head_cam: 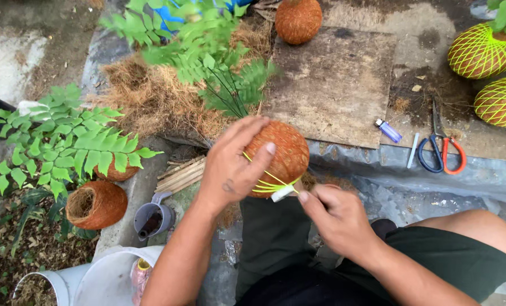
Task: The person sits on the ground holding a fern planted in a round coconut-fiber root ball. They tie a neon green string around the ball, then repeatedly wrap and crisscross the string over the ball's surface, rotating it as they work to secure the fiber covering.
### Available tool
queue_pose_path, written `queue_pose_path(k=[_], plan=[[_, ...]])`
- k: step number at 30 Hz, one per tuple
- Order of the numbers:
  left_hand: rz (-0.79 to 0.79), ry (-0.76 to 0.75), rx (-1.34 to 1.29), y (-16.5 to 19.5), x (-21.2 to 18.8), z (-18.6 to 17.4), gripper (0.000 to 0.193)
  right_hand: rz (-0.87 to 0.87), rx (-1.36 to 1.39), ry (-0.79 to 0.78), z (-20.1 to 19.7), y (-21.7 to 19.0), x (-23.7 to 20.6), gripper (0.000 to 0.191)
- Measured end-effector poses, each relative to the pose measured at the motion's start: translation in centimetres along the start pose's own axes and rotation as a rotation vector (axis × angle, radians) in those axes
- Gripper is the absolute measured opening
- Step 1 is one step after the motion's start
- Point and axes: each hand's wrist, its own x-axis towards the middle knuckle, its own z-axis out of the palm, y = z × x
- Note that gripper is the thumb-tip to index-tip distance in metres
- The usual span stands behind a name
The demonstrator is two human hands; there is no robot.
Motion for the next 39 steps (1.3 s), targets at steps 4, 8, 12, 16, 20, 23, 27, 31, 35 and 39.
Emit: queue_pose_path(k=[4, 8, 12, 16, 20, 23, 27, 31, 35, 39], plan=[[-0.06, -0.017, -0.09, -1.7, 0.1, -0.2, 0.044, 0.068, 0.101, -0.005, 0.1, 2.8, -2.2, 0.039], [-0.06, -0.028, -0.131, -2.7, 0.0, 0.3, 0.042, 0.044, 0.152, 0.007, 1.1, 6.1, -2.8, 0.041], [-0.063, -0.041, -0.177, -2.8, -0.1, 1.0, 0.04, 0.006, 0.111, 0.021, 0.9, 8.1, -2.4, 0.036], [-0.065, -0.026, -0.188, -3.4, -0.4, 1.2, 0.039, 0.009, 0.116, -0.026, 2.2, 9.5, -0.4, 0.039], [-0.072, -0.016, -0.199, -3.9, -0.6, 1.3, 0.039, 0.067, 0.126, -0.038, 2.8, 9.7, 1.1, 0.04], [-0.068, -0.018, -0.208, -4.1, -0.7, 1.4, 0.039, 0.055, 0.163, -0.028, 2.9, 9.3, 1.9, 0.038], [-0.088, -0.007, -0.283, -4.7, -0.8, 1.6, 0.04, 0.125, 0.363, -0.072, 3.1, 8.9, 3.0, 0.029], [-0.108, 0.029, -0.387, -6.0, -1.7, 2.2, 0.042, 0.205, 0.476, -0.124, 2.6, 8.5, 4.0, 0.026], [-0.104, 0.097, -0.603, -7.4, -2.6, 2.8, 0.05, 0.391, 0.692, -0.178, 1.2, 7.3, 5.1, 0.024], [-0.054, 0.217, -0.724, -7.1, -3.0, 3.7, 0.062, 0.364, 0.706, -0.297, -1.9, 3.5, 6.4, 0.053]])
